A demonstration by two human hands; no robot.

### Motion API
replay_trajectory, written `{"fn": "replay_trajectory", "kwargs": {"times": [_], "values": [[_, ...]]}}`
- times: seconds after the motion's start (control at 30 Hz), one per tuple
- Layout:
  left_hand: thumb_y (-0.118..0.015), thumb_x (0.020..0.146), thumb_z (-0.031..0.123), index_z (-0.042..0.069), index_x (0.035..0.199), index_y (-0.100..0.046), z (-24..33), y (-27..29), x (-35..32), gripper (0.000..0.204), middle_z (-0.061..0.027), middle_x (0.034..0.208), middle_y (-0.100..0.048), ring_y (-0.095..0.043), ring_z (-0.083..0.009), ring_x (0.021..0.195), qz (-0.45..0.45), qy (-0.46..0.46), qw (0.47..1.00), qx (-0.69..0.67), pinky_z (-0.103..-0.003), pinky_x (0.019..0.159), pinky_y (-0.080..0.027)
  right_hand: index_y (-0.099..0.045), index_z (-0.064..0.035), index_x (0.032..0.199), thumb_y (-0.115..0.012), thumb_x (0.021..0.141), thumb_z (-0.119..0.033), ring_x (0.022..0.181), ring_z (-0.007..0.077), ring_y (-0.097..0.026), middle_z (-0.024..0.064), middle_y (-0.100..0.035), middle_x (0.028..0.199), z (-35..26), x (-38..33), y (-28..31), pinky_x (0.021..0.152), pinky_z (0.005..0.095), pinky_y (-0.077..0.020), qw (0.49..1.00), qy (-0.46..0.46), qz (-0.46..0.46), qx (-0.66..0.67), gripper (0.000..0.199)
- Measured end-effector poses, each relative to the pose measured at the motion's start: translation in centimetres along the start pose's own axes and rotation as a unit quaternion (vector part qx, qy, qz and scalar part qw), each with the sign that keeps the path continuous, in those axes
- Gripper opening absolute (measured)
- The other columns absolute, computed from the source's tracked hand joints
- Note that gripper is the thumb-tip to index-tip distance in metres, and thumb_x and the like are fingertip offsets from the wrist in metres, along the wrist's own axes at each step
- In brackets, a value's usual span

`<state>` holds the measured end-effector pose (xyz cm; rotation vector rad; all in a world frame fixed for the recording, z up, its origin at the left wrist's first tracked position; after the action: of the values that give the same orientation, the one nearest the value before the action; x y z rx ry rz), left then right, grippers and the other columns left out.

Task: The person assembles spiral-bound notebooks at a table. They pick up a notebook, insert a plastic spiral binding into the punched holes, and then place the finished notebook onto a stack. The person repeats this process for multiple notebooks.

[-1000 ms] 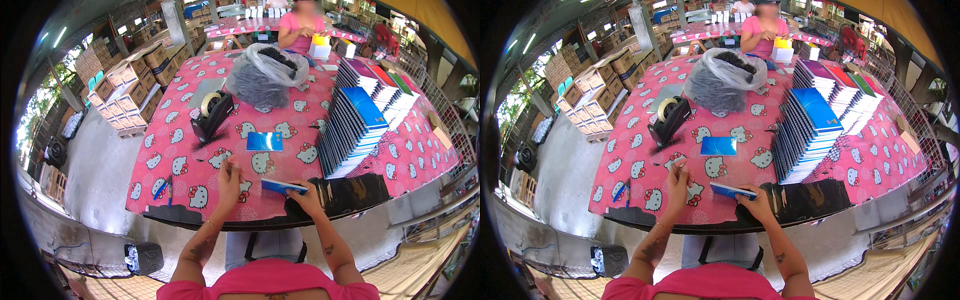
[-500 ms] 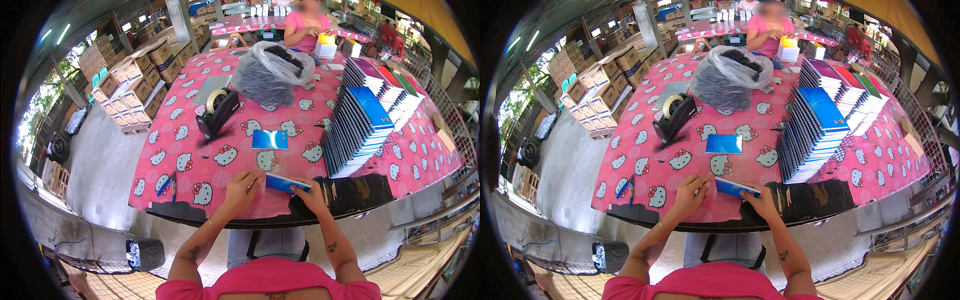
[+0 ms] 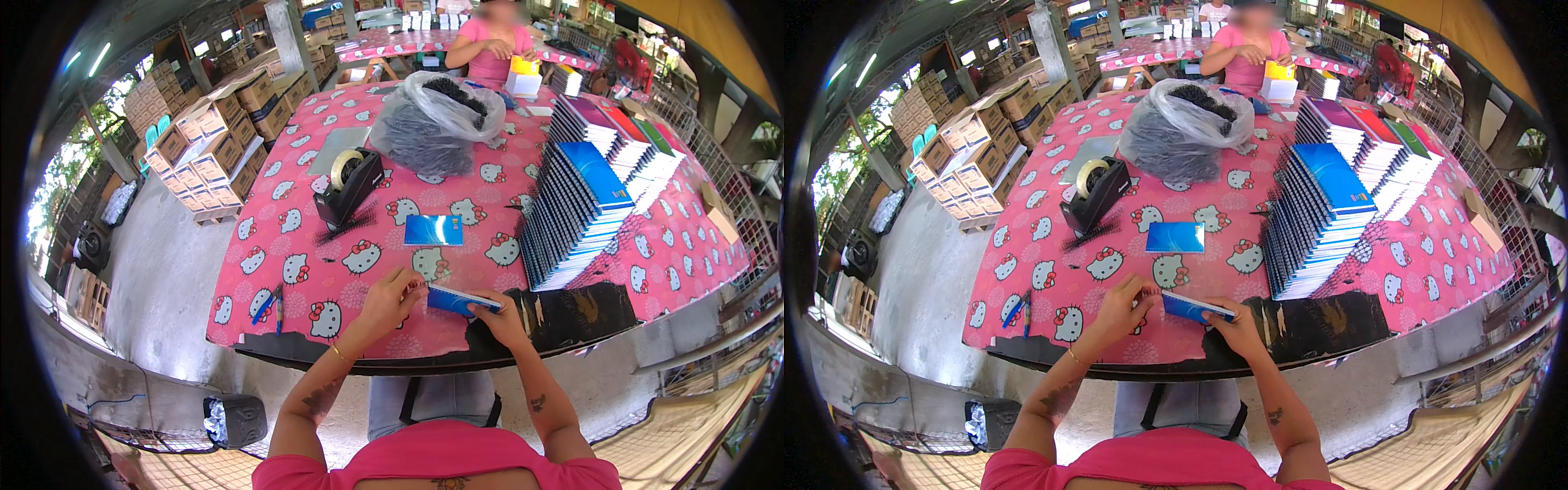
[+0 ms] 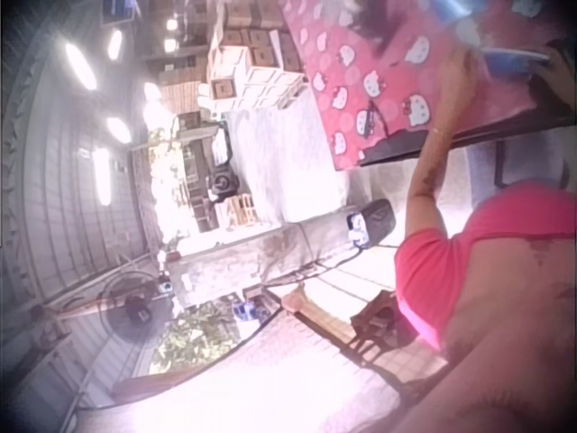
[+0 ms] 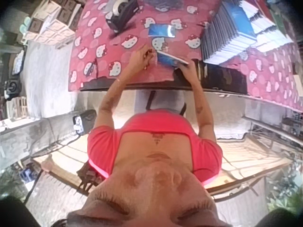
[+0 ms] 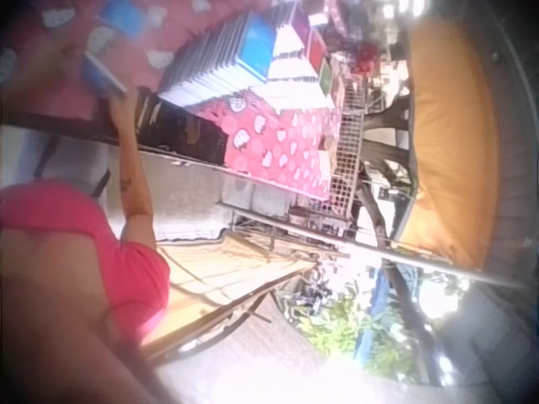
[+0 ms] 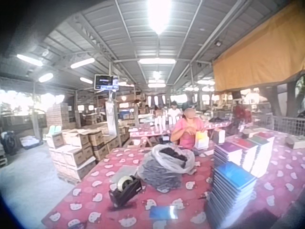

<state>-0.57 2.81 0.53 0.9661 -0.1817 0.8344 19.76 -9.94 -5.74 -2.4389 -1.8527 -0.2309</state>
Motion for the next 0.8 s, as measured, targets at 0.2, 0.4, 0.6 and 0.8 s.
{"fn": "replay_trajectory", "kwargs": {"times": [0.2, 0.4, 0.6, 0.8], "values": [[-0.067, 0.084, 0.012, 0.008, 0.110, -0.060, -0.2, 0.3, 1.3, 0.027, -0.0116, 0.090, -0.057, -0.059, -0.0294, 0.081, -0.103, -0.046, 0.994, 0.009, -0.038, 0.069, -0.048, -0.066, 0.0015, 0.109, -0.066, 0.087, -0.003, 0.088, 0.0086, -0.059, 0.0036, -0.067, 0.095, -0.4, -0.2, -0.1, 0.080, 0.0243, -0.0469, 1.000, 0.003, -0.002, -0.009, 0.023], [-0.059, 0.090, 0.032, 0.001, 0.129, -0.051, 4.4, -0.8, 1.7, 0.050, -0.0191, 0.132, -0.048, -0.049, -0.0343, 0.119, -0.034, -0.069, 0.966, 0.246, -0.052, 0.101, -0.034, -0.066, 0.0017, 0.110, -0.068, 0.087, -0.007, 0.089, 0.0100, -0.059, 0.0034, -0.067, 0.096, -1.8, -1.1, -0.8, 0.081, 0.0257, -0.0476, 0.997, -0.005, 0.075, 0.024, 0.025], [-0.056, 0.091, 0.041, 0.002, 0.136, -0.047, 4.7, -3.2, -0.6, 0.059, -0.0169, 0.142, -0.043, -0.040, -0.0296, 0.133, -0.004, -0.078, 0.949, 0.306, -0.065, 0.107, -0.019, -0.066, 0.0020, 0.109, -0.068, 0.087, -0.009, 0.089, 0.0102, -0.059, 0.0039, -0.067, 0.096, -2.6, -1.3, -0.6, 0.081, 0.0260, -0.0475, 0.995, -0.014, 0.097, 0.025, 0.024], [-0.064, 0.088, 0.030, 0.013, 0.110, -0.063, 3.0, -1.1, 2.5, 0.027, -0.0037, 0.104, -0.066, -0.061, -0.0226, 0.103, -0.056, -0.142, 0.974, 0.166, -0.060, 0.110, -0.019, -0.066, 0.0017, 0.109, -0.066, 0.087, -0.005, 0.091, 0.0110, -0.060, 0.0068, -0.068, 0.098, -3.9, -1.4, -0.6, 0.082, 0.0263, -0.0472, 0.998, -0.008, 0.059, 0.023, 0.023]]}}
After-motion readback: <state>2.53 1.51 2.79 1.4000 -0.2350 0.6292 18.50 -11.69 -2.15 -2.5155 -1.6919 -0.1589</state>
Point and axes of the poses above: each hand's wrist, its own x-axis towards the middle knuckle, its own y-axis out of the back of the hand, z = x × y, the point moved 3 cm from there along x, towards the middle knuckle
